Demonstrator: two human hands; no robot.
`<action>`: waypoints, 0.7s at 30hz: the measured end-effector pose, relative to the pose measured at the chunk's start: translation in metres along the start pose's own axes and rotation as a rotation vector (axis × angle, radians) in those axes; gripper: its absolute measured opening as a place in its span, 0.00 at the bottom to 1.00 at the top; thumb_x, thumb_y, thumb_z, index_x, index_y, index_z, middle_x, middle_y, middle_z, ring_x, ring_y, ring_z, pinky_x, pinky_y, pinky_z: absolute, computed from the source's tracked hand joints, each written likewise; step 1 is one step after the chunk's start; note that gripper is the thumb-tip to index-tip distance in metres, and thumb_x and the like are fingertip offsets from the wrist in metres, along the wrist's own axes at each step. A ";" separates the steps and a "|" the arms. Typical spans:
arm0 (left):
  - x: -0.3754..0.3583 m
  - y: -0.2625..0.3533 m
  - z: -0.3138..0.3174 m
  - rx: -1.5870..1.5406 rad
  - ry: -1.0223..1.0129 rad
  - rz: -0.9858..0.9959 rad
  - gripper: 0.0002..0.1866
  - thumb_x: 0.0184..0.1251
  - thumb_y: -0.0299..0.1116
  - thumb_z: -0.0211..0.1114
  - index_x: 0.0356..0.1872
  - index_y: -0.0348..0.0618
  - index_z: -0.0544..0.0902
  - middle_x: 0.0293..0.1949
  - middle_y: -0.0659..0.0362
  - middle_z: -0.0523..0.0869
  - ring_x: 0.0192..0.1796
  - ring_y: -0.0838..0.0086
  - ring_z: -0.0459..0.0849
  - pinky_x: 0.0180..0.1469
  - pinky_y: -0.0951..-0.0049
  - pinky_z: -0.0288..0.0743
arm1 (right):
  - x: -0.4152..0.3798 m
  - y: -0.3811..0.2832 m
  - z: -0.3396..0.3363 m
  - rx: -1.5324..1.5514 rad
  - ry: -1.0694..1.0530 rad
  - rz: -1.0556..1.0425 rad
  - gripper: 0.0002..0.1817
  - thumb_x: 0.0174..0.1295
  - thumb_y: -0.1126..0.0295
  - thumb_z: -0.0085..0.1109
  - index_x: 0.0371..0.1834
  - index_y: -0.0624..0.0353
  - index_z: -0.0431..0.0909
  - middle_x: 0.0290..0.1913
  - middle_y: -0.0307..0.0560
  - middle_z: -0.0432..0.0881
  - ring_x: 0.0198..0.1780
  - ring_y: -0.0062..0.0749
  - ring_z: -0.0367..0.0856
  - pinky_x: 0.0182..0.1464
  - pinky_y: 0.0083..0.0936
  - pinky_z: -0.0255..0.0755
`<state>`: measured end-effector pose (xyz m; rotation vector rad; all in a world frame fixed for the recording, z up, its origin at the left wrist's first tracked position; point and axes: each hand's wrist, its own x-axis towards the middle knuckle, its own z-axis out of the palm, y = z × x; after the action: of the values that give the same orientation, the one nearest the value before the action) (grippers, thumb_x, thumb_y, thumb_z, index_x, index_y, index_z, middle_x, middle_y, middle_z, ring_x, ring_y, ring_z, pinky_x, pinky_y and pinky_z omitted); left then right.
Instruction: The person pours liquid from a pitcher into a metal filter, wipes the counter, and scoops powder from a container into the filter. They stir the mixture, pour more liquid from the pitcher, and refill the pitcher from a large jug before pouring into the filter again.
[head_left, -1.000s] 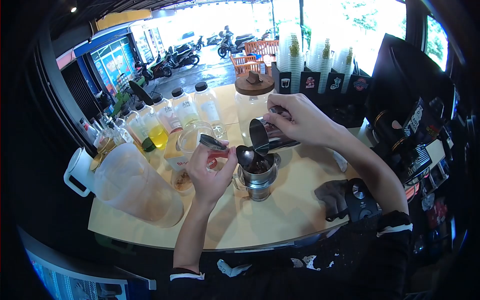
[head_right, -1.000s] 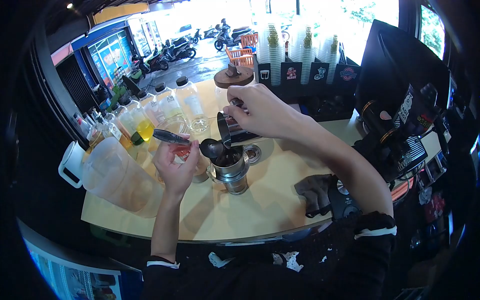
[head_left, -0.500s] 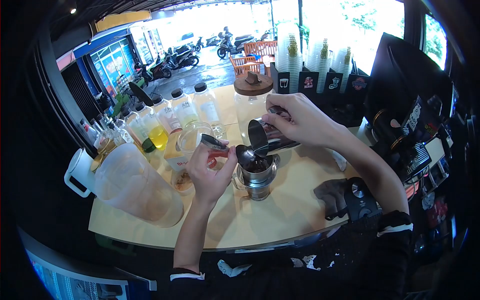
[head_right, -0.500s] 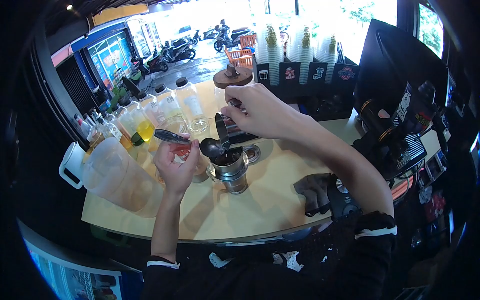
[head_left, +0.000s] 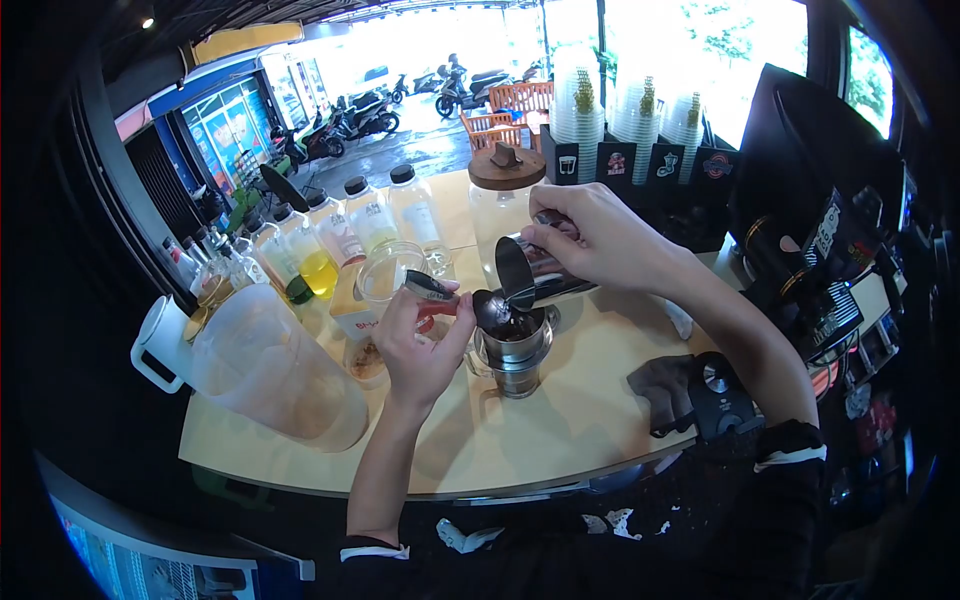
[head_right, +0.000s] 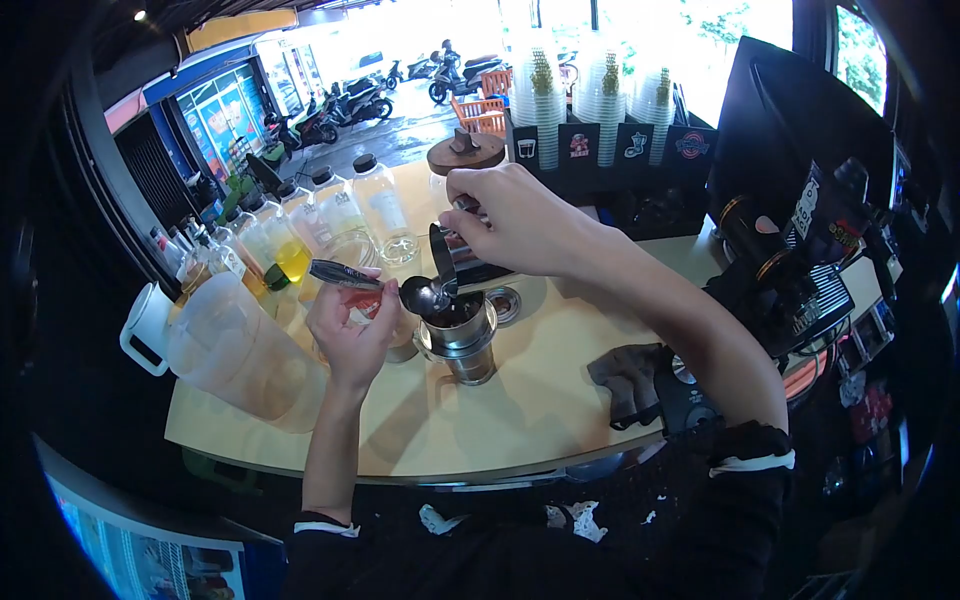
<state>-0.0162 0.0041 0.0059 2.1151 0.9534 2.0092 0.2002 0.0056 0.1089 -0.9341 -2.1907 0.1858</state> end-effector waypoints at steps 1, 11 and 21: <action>0.000 0.000 0.000 0.001 0.001 0.001 0.09 0.53 0.26 0.73 0.34 0.40 0.82 0.28 0.61 0.84 0.29 0.77 0.84 0.27 0.79 0.72 | 0.000 -0.001 -0.001 -0.016 0.000 0.012 0.12 0.62 0.70 0.58 0.28 0.68 0.69 0.17 0.48 0.67 0.20 0.30 0.65 0.26 0.30 0.62; 0.003 -0.003 -0.012 0.076 -0.051 0.075 0.10 0.57 0.21 0.70 0.38 0.34 0.79 0.31 0.58 0.84 0.30 0.80 0.84 0.34 0.81 0.77 | -0.001 -0.003 -0.009 -0.068 0.012 0.079 0.13 0.63 0.69 0.57 0.28 0.68 0.68 0.17 0.48 0.63 0.20 0.32 0.63 0.26 0.31 0.59; 0.003 0.005 -0.014 0.058 0.022 0.042 0.08 0.52 0.24 0.72 0.32 0.39 0.81 0.27 0.58 0.83 0.27 0.73 0.84 0.31 0.75 0.74 | 0.003 -0.003 0.002 -0.027 0.000 0.035 0.12 0.62 0.70 0.58 0.28 0.68 0.68 0.19 0.50 0.67 0.22 0.33 0.66 0.27 0.31 0.62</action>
<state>-0.0275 -0.0035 0.0125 2.1641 0.9909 2.0528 0.1955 0.0060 0.1100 -0.9874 -2.1830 0.1733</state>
